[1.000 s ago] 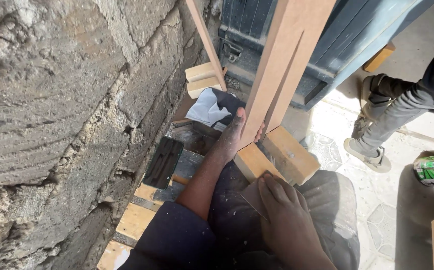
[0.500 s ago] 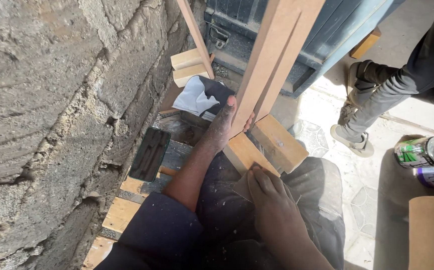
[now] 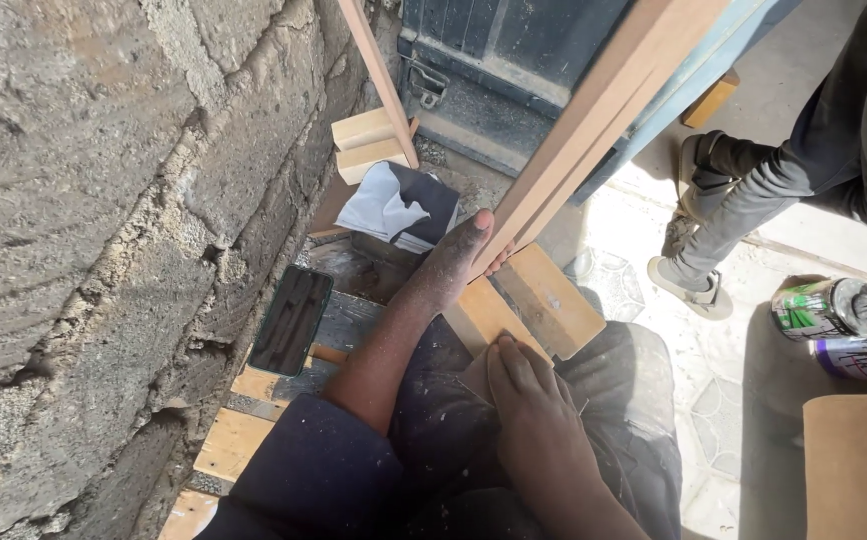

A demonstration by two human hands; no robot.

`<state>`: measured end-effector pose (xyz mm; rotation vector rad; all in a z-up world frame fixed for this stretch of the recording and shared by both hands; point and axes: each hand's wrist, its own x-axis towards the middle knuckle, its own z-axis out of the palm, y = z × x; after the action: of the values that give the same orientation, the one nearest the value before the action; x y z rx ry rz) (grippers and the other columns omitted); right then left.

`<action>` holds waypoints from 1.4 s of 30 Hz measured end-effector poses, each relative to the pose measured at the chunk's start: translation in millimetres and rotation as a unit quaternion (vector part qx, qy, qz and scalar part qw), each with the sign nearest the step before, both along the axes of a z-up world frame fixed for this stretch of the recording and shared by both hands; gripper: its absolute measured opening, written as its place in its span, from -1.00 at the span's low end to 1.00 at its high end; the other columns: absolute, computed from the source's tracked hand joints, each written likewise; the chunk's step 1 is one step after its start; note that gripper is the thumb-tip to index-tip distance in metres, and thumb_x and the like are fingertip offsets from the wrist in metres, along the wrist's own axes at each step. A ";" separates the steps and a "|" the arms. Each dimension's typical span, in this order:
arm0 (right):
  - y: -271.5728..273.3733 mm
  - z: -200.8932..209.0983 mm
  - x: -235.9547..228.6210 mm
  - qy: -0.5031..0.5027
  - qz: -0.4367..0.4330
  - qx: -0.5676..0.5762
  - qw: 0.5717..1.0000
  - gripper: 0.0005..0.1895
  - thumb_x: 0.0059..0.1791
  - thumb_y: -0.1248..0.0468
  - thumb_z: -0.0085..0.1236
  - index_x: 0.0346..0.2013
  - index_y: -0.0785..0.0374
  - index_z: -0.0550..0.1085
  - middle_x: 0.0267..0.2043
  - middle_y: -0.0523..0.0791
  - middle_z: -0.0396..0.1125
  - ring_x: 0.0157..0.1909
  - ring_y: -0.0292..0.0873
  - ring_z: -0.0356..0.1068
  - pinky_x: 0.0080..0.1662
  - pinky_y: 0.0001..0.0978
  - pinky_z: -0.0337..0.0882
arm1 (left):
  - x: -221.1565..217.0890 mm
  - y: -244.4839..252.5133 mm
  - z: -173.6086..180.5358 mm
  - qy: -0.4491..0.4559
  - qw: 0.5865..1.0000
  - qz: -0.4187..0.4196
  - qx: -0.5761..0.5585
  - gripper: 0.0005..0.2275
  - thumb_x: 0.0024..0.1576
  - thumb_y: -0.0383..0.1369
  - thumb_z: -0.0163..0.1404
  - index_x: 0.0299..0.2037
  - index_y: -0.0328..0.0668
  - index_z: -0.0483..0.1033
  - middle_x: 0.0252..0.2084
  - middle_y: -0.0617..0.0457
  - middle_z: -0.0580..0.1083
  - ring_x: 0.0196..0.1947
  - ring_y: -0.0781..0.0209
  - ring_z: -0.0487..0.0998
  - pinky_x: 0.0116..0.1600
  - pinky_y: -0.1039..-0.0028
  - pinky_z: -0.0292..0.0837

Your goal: The person is using a piece of sandpaper to smooth the edges and surfaces of a wooden furniture component.

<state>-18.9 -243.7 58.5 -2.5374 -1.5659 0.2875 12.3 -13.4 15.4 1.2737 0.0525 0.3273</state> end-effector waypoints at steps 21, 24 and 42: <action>33.7 1.7 9.6 0.025 0.032 0.057 0.998 -0.16 -0.26 0.48 0.01 0.36 0.30 0.21 0.41 -0.07 0.13 0.48 0.03 0.00 0.34 0.05 0.14 | 8.7 9.9 -42.3 -0.029 0.990 0.044 -0.130 -0.16 -0.07 0.48 -0.22 -0.15 -0.29 0.52 -0.38 0.05 0.50 -0.42 0.32 0.47 -0.27 0.55 0.41; 70.5 -2.8 27.7 0.034 0.056 0.088 0.994 -0.32 -0.10 0.35 0.21 0.31 0.35 0.25 0.35 0.02 0.19 0.44 0.10 0.06 0.34 0.10 0.16 | 6.0 8.2 -42.4 0.006 0.990 0.046 -0.136 -0.13 -0.10 0.49 -0.25 -0.22 -0.35 0.53 -0.47 0.05 0.45 -0.47 0.32 0.41 -0.25 0.54 0.32; 38.1 -21.5 32.6 0.028 -0.015 0.012 0.999 -0.32 0.03 0.32 -0.22 0.47 0.27 0.03 0.56 0.05 -0.10 0.57 0.12 -0.20 0.39 0.10 -0.03 | 8.1 6.2 -33.7 -0.015 0.989 0.065 -0.135 -0.16 -0.11 0.49 -0.19 -0.20 -0.29 0.48 -0.42 0.04 0.43 -0.47 0.30 0.36 -0.32 0.51 0.29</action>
<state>13.7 -205.6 36.9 -2.5096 -1.5016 0.3323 20.4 -7.2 -18.3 0.9987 0.1486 0.4364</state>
